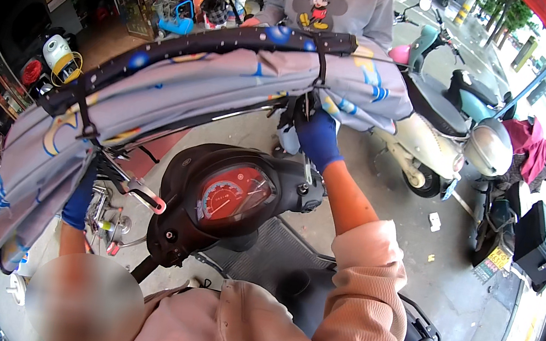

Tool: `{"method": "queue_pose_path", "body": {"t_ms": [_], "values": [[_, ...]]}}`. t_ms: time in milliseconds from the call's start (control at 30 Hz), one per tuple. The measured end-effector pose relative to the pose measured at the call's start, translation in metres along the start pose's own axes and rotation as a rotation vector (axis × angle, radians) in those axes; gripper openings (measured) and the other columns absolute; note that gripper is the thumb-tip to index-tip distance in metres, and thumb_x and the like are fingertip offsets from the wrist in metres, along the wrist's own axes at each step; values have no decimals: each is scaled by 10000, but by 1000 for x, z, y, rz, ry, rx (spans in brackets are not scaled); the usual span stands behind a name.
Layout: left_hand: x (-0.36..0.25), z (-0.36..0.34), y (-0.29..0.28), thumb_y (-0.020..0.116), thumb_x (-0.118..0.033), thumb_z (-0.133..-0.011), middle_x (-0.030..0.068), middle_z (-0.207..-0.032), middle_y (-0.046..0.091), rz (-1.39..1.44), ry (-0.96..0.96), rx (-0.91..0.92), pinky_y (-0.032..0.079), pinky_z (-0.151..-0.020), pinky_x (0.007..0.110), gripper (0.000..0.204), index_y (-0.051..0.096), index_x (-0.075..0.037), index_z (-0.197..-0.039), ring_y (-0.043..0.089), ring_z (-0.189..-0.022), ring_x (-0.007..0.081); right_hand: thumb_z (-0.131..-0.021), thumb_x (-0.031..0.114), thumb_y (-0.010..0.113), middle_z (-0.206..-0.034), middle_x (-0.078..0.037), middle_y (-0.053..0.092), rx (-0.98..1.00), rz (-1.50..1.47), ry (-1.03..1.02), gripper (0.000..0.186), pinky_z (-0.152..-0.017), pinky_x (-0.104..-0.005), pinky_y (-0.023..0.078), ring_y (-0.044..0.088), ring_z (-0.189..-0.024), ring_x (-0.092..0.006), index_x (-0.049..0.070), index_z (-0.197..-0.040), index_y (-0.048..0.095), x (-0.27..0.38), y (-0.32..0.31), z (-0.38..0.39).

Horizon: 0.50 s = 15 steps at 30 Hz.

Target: The person installs a windshield and a fabric canopy onto a scooter. They attach the windshield frame to the handlebars, then mount the canopy structure and secure it with a wrench. The person also adjusts the side mirrors during the process.

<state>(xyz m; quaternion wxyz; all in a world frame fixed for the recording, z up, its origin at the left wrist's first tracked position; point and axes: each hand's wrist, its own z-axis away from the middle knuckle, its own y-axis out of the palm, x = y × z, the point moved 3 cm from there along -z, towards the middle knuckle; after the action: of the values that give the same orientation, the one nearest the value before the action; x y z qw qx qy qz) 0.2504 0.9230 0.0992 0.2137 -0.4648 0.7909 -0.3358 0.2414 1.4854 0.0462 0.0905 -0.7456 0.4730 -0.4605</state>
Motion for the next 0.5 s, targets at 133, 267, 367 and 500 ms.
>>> {"method": "queue_pose_path", "body": {"t_ms": [133, 267, 367, 500], "values": [[-13, 14, 21, 611, -46, -868, 134, -1184, 629, 73, -56, -20, 447, -960, 346, 315, 616, 1, -1180, 602, -1077, 234, -825, 237, 617, -716, -218, 579, -99, 23, -85, 281, -600, -500, 431, 571, -659, -397, -29, -900, 567, -14, 22, 27], [-23, 18, 40, 612, -45, -867, 132, -1171, 633, 109, -68, -22, 450, -956, 349, 307, 619, 1, -1171, 604, -1067, 236, -822, 240, 617, -680, -209, 577, -107, 72, -122, 286, -602, -480, 434, 572, -653, -385, -33, -857, 544, -19, 19, 29], [-29, 18, 51, 612, -44, -866, 130, -1161, 636, 130, -71, -29, 452, -952, 352, 302, 621, 1, -1165, 605, -1059, 238, -839, 243, 610, -765, -240, 579, 13, 159, -21, 310, -640, -496, 447, 579, -720, -408, -38, -942, 531, -21, 21, 22], [-33, 22, 57, 613, -44, -865, 128, -1149, 640, 142, -80, -63, 454, -948, 355, 295, 623, 2, -1156, 607, -1048, 239, -855, 247, 593, -840, -251, 585, 176, 34, 274, 338, -663, -511, 468, 590, -764, -413, -35, -1027, 519, -11, 20, 18]]}}
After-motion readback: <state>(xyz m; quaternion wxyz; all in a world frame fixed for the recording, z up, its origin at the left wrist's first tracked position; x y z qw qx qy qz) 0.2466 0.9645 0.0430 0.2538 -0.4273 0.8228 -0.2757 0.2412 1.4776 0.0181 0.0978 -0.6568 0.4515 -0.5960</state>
